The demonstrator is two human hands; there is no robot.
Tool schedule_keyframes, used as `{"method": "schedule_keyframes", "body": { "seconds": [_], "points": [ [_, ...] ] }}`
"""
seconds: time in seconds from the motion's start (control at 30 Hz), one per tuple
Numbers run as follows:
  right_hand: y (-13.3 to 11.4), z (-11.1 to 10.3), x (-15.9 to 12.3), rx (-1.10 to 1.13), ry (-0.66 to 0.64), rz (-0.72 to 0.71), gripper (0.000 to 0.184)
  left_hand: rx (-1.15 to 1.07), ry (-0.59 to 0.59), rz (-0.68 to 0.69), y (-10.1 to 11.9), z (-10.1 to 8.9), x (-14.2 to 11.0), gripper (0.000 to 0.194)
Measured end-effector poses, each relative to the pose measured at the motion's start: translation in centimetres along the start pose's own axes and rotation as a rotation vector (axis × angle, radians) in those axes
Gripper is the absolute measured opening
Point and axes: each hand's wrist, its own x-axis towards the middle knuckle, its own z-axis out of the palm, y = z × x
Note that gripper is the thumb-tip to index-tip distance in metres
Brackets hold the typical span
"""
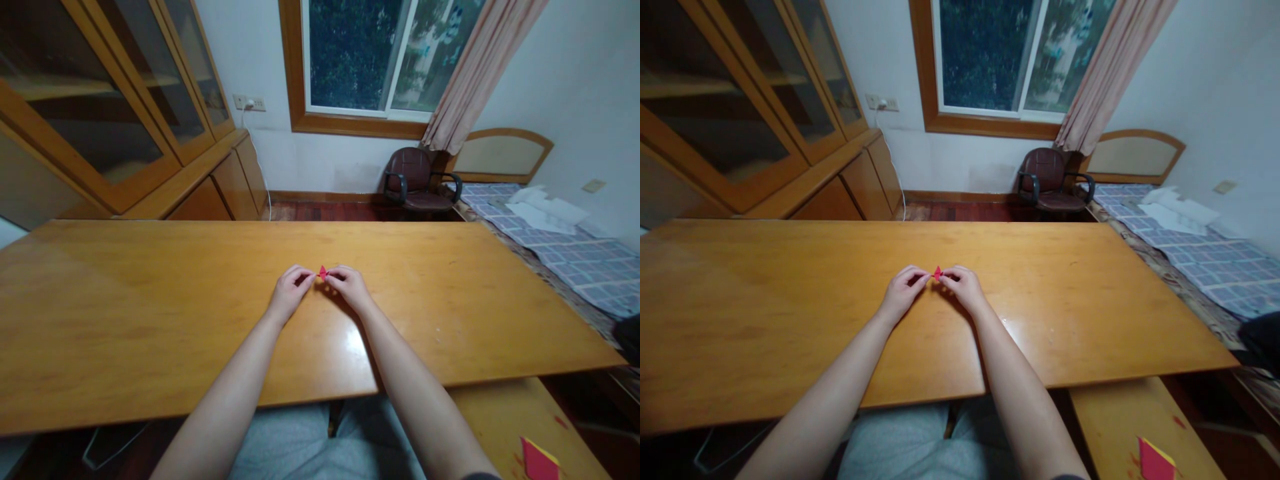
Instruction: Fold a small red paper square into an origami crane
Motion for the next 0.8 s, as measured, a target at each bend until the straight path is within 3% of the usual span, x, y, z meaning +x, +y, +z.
{"method": "schedule_keyframes", "body": {
  "seconds": [0.47,0.67,0.8],
  "points": [
    [-0.7,0.1,0.0,-0.067,0.095,-0.071,0.017,0.002,-0.013,-0.009,-0.1,0.0,0.1,0.02],
    [-0.2,-0.8,0.2,0.003,0.305,-0.013,0.029,-0.031,0.02,-0.083,-0.6,0.1,0.0,0.023],
    [-0.4,-3.6,0.5,0.077,0.433,0.046,0.038,-0.04,0.028,-0.112,-0.8,0.1,0.1,0.023]
  ]
}}
